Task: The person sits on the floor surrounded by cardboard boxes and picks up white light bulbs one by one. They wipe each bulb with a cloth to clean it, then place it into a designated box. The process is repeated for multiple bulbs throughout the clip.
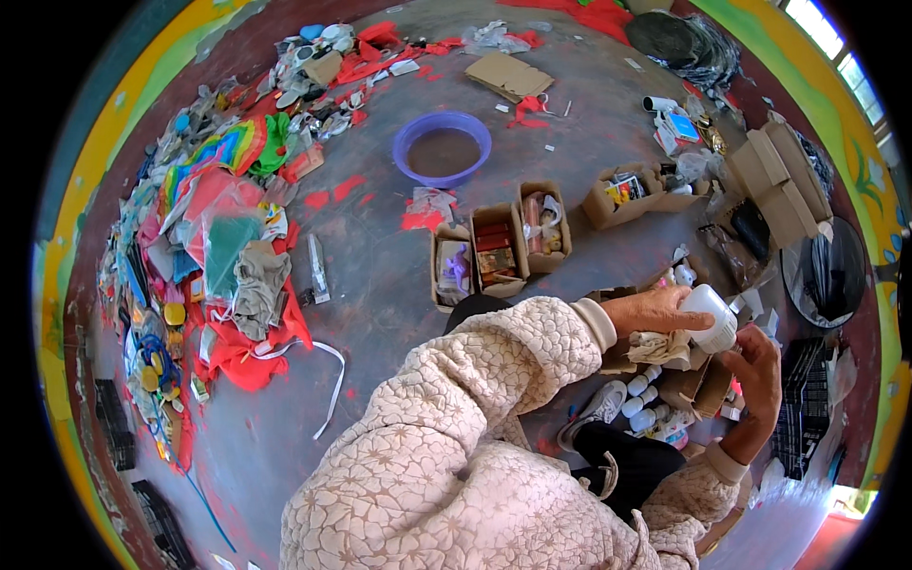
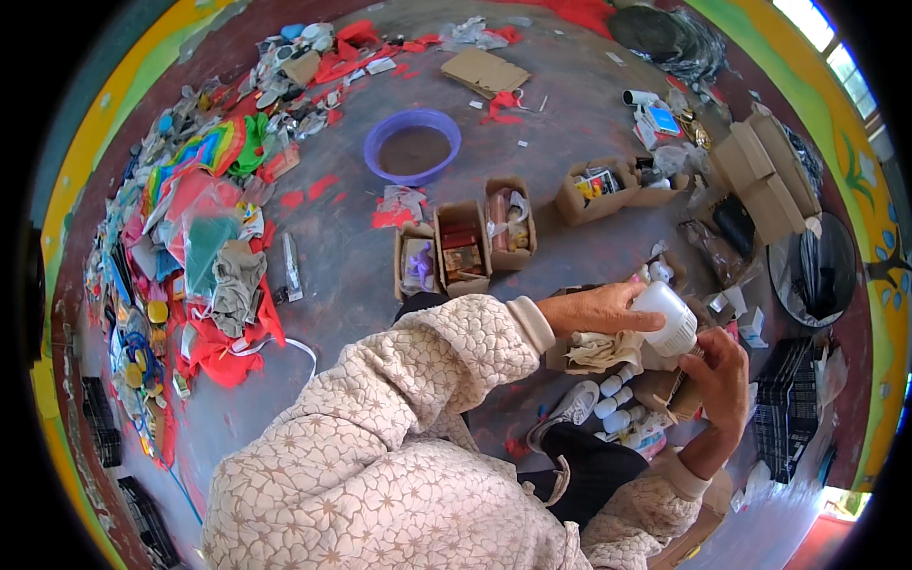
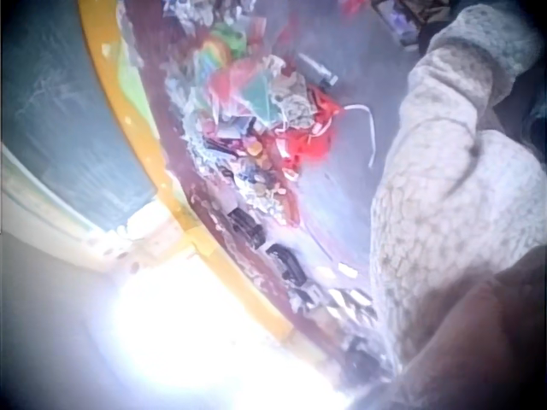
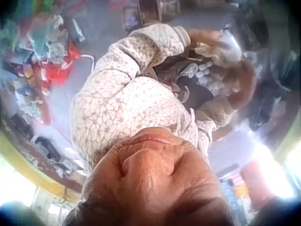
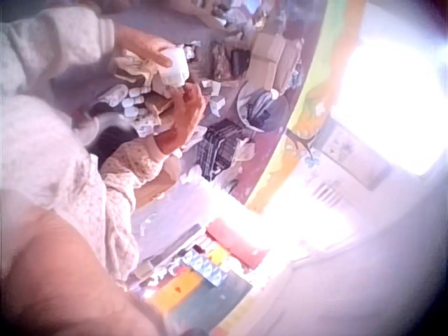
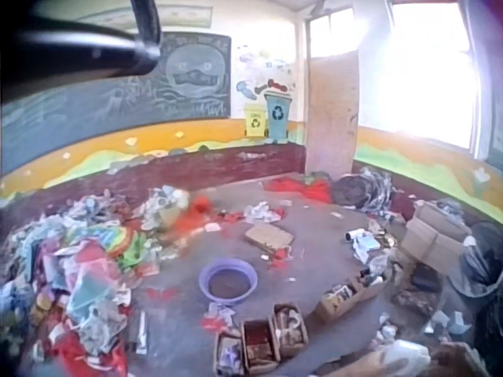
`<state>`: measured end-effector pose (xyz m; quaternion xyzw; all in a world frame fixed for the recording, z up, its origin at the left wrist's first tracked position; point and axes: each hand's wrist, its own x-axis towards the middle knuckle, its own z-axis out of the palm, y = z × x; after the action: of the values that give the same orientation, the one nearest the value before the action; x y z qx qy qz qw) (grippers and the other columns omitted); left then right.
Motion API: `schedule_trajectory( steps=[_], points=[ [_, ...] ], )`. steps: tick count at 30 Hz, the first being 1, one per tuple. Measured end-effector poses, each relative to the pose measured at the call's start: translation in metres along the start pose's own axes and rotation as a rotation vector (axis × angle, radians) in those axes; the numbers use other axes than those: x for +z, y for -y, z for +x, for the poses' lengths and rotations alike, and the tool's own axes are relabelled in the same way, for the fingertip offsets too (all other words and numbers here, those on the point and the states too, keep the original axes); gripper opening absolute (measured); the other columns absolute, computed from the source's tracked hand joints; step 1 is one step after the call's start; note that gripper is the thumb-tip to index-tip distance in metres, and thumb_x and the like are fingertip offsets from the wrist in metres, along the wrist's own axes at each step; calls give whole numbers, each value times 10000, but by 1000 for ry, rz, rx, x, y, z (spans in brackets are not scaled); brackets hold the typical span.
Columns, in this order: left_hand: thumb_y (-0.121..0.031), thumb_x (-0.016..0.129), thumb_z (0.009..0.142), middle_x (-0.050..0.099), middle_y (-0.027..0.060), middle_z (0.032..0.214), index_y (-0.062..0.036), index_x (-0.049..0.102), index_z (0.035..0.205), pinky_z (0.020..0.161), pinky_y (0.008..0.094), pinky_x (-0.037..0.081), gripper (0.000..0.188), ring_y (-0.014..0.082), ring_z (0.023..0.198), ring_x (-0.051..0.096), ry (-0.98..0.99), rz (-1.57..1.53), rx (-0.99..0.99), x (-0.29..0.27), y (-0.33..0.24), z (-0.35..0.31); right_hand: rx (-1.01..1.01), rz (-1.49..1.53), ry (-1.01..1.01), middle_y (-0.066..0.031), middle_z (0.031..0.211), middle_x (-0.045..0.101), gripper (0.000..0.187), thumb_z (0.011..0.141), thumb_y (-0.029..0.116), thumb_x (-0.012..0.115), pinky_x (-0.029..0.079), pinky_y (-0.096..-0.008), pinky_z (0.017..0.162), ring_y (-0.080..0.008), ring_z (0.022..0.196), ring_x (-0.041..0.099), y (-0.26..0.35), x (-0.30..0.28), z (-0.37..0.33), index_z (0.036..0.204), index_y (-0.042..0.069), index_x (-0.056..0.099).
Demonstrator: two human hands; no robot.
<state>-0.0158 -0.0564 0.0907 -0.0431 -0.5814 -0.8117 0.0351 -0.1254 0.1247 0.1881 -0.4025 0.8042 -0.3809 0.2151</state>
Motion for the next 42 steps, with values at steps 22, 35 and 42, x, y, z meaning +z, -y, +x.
schedule_trajectory(
  steps=[22, 35, 42],
  points=[
    [-361, 532, 870, 595, 58, 873, -6, 566, 1035, 665, 258, 479, 394, 120, 752, 578, -514, -235, 56, 2, 13, 19, -139, -51, -559, -112, 862, 574, 251, 802, 153, 624, 445, -293, 609, -172, 671, 555, -21, 41, 25, 1000, 4, 584],
    [-550, 432, 865, 600, 53, 928, -86, 532, 1095, 742, 330, 508, 527, 188, 844, 603, -507, -604, -115, 5, 15, 20, -315, -51, -292, -132, 980, 530, 211, 735, 50, 606, 471, -368, 743, -328, 848, 571, -18, 110, 15, 942, 70, 573],
    [-573, 550, 773, 514, 13, 1061, -178, 504, 1103, 837, 385, 374, 517, 188, 962, 481, -623, -505, -264, 6, 7, 16, -252, 181, -679, -134, 882, 599, 177, 716, -11, 602, 469, -331, 727, -303, 818, 595, -15, 55, 14, 887, 34, 596]
  ],
)
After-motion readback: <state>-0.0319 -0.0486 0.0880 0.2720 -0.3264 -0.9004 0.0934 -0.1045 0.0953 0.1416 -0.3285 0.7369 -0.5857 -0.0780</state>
